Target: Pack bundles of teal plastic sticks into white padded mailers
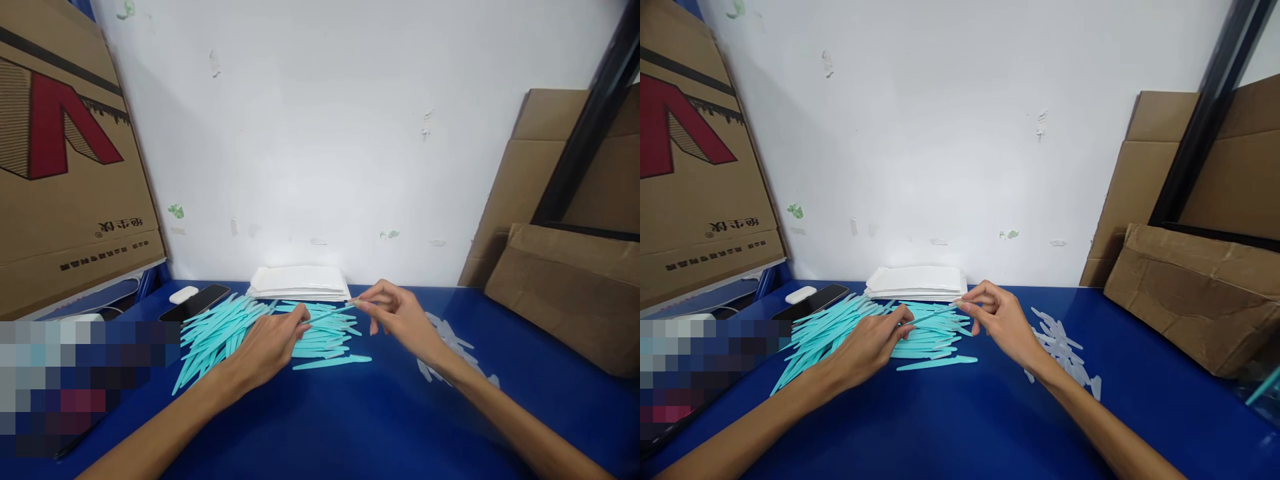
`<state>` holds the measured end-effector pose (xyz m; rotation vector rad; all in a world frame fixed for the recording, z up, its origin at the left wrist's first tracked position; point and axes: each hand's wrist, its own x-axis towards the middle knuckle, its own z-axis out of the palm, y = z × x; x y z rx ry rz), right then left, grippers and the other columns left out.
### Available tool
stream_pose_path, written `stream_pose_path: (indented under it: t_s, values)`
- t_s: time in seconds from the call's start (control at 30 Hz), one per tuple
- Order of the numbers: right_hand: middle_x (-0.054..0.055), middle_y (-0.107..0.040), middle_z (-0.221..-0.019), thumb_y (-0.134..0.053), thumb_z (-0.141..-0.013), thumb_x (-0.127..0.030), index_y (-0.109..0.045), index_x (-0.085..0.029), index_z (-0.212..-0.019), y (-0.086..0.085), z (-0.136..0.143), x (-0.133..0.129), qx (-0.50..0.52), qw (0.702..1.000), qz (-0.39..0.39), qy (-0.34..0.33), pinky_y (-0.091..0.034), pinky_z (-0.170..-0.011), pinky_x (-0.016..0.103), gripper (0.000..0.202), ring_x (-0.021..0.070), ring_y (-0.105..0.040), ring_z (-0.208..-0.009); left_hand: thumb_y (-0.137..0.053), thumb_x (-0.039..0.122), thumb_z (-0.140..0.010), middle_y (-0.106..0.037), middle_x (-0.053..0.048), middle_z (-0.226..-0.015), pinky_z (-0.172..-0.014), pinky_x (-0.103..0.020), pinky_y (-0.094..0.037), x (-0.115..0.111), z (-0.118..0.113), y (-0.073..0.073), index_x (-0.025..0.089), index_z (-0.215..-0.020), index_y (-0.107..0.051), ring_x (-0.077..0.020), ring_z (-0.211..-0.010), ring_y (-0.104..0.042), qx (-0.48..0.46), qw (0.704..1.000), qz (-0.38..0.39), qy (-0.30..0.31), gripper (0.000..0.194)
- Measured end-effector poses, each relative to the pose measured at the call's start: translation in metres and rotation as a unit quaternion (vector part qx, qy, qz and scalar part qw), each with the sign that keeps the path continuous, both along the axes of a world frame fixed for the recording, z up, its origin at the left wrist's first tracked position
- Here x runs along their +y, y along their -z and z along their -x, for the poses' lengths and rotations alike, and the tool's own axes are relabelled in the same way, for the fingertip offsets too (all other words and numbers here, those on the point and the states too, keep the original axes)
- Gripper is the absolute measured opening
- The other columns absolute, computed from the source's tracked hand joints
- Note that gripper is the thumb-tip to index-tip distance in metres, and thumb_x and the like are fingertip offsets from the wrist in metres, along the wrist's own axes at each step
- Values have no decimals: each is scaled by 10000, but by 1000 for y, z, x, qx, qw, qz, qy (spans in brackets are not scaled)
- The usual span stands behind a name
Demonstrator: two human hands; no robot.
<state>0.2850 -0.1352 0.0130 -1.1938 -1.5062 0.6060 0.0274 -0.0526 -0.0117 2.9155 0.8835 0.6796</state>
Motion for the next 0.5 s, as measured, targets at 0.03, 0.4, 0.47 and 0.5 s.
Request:
stream_pose_path:
  t_s: [0.03,0.4,0.47,0.5]
  values:
    - [79,-774,-950,-692,-859,-504,-632,-211,-904,0,0,0,5,1000,-2,4,-423,-461,247,303,115,-607,-495,-301,331,-1060,-516,58,-641,-536,-279,-229,0,0,0,236,-1029,-440,-151,-526,-460,0,1000,-2,-1,171]
    - [106,-763,-1044,-679,-861,-523,-618,-206,-898,2,0,1,-5,999,15,-31,-441,-452,250,325,115,-612,-506,-319,345,-1062,-542,54,-657,-542,-268,-246,-1,0,-1,235,-1049,-460,-150,-541,-484,-6,1000,14,16,180]
    - [100,-766,-1031,-681,-870,-496,-616,-204,-884,4,2,0,-3,999,18,-48,-436,-452,248,299,111,-613,-499,-324,354,-1063,-565,48,-677,-545,-266,-257,-2,0,0,232,-1048,-472,-145,-541,-488,-12,1000,11,26,193]
    - [96,-768,-1025,-686,-870,-482,-617,-204,-875,5,3,0,-3,998,20,-56,-432,-453,247,286,110,-615,-499,-327,356,-1063,-576,44,-685,-547,-266,-263,-2,0,1,230,-1048,-479,-144,-542,-492,-16,999,5,31,198]
